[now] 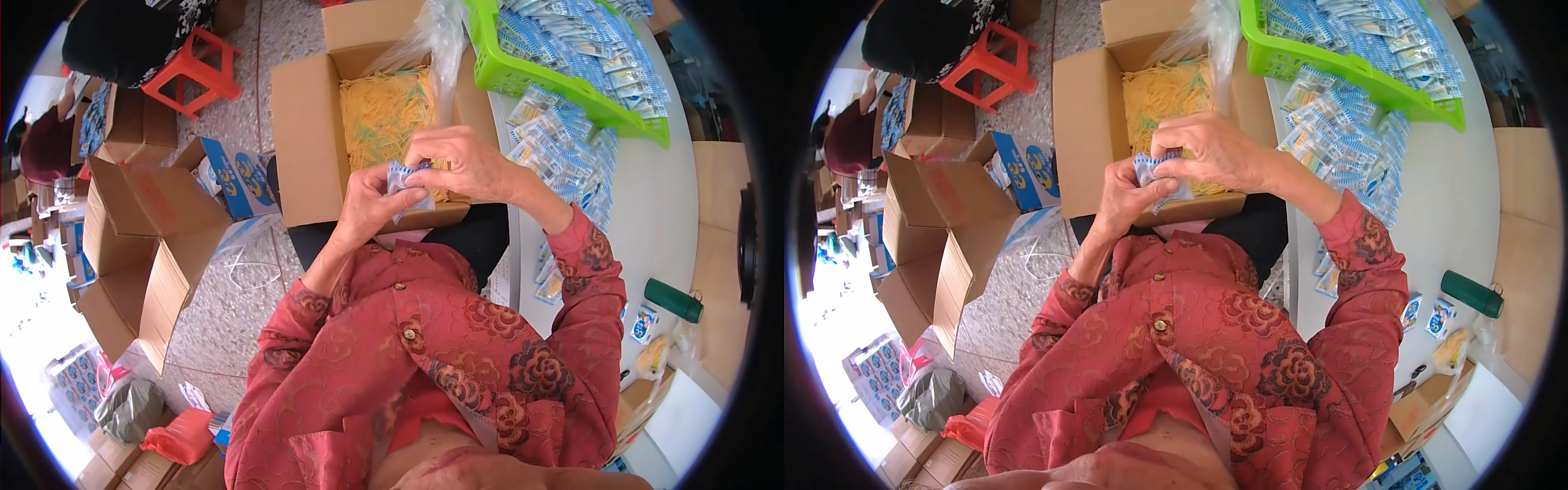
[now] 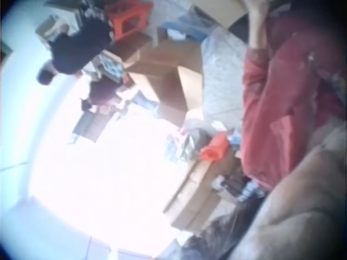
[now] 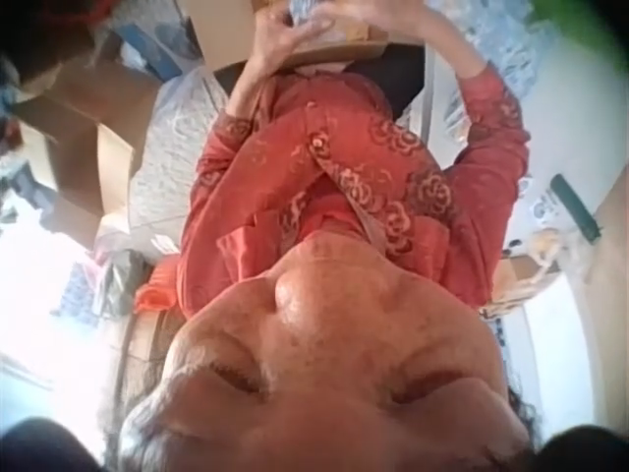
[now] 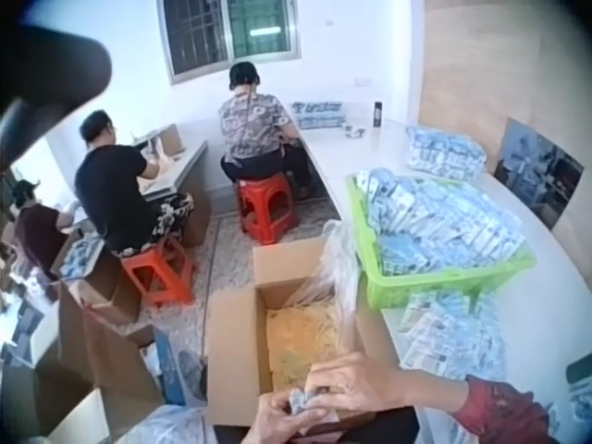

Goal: Sorting and packing small product packets from bins and boxes into organized stacks on a table.

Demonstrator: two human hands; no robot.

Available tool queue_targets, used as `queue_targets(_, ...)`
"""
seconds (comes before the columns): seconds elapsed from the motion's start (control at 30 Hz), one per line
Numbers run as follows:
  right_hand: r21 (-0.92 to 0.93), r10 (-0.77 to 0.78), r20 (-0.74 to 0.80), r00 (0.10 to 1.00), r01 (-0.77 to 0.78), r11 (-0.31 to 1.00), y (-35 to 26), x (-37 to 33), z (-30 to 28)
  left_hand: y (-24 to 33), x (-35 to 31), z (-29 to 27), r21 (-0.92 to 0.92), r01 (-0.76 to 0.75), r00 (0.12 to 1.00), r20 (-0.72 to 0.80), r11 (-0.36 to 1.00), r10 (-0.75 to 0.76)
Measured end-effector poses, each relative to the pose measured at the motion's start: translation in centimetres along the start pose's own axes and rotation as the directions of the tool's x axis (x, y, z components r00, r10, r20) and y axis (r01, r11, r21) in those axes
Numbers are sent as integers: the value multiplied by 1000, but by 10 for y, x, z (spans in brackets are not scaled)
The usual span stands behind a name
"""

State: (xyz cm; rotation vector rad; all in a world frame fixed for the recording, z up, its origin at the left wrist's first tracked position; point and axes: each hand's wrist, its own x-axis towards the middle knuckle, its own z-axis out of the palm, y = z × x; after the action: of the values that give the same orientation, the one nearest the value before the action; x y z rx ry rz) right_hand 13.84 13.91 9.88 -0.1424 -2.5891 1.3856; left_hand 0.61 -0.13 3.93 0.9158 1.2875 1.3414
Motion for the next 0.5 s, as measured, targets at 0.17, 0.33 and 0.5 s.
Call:
queue_targets(0.17,-133,-118,-91,989,106,986,3,2,4,-1,-6,-6,-86,56,998,42,995,-52)
queue_targets(0.33,-72,-79,-244,966,63,995,-8,2,14,-6,-7,-8,-53,-51,995,-93,997,46)
queue_targets(0.5,-193,-140,-331,933,78,978,-17,-6,15,-12,-6,-11,-6,-77,985,-153,997,75)
